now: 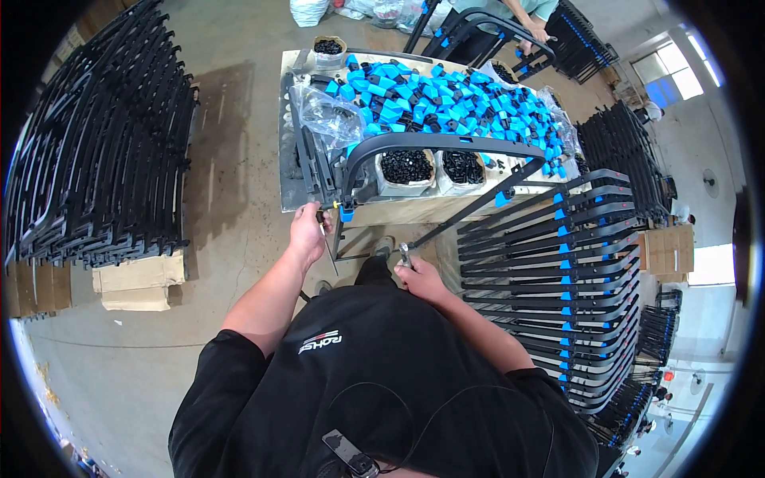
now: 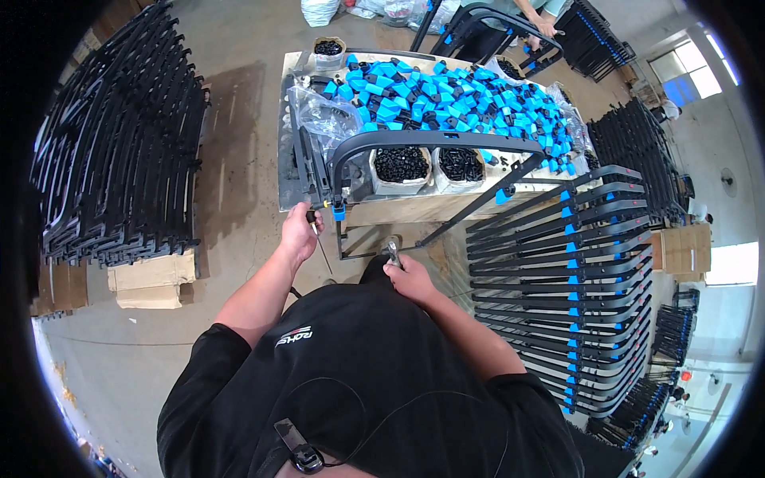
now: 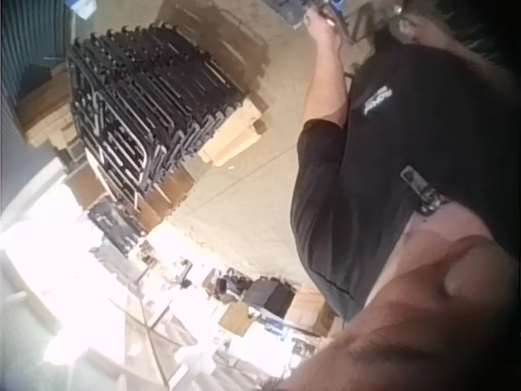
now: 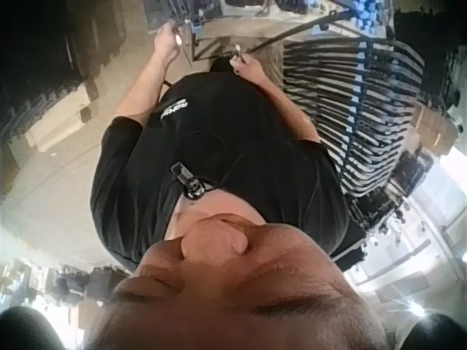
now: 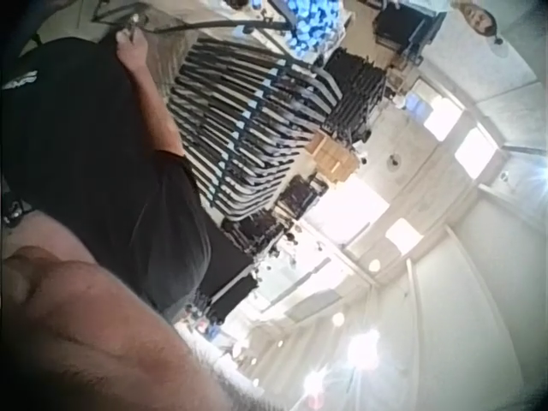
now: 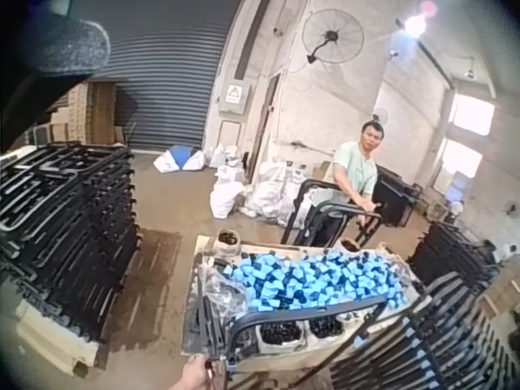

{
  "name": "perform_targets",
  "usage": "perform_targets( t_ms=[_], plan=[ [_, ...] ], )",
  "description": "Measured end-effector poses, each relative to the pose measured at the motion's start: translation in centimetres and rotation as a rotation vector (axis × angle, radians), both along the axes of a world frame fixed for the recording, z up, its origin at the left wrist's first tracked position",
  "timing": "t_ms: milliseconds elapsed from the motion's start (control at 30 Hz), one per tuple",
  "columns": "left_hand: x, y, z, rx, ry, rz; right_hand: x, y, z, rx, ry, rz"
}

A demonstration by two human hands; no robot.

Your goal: The recorder is assembling metal furniture frames by attaching plastic components and tightening fasteners with a tool.

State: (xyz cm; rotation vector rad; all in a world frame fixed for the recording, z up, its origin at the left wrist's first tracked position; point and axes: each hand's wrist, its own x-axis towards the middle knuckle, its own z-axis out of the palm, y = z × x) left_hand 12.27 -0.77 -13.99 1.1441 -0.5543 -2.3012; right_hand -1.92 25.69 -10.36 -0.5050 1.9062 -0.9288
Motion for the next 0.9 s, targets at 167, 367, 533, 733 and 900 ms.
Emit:
perform_targets(
  t_ms=[167,367,533,733,900],
  plan=[
    [1.4,-0.4,0.6,-0.384,-0.248,-0.104,-0.1,-2.3,-1.3,-0.092,-0.038,0.101],
    [1.7,-0.4,-1.4,-0.476,-0.157,-0.15,-1.6,-7.6,-4.2,-0.131,-0.043,0.177],
    [-1.0,1.8,0.5,-0.575,-0.417,-0.008,-0.4,-13.7,-1.7,0.079,0.161,0.171],
    [-1.3,0.7,1.3,-0.56,-0.517,-0.141,0.4,-15.5,0.5,0.088,0.544,0.436],
    [-1.1,1.0,-0.1,-0.643,-0.506,-0.048,-2.0,-17.2,2.8,0.1,-0.665,0.064]
  ],
)
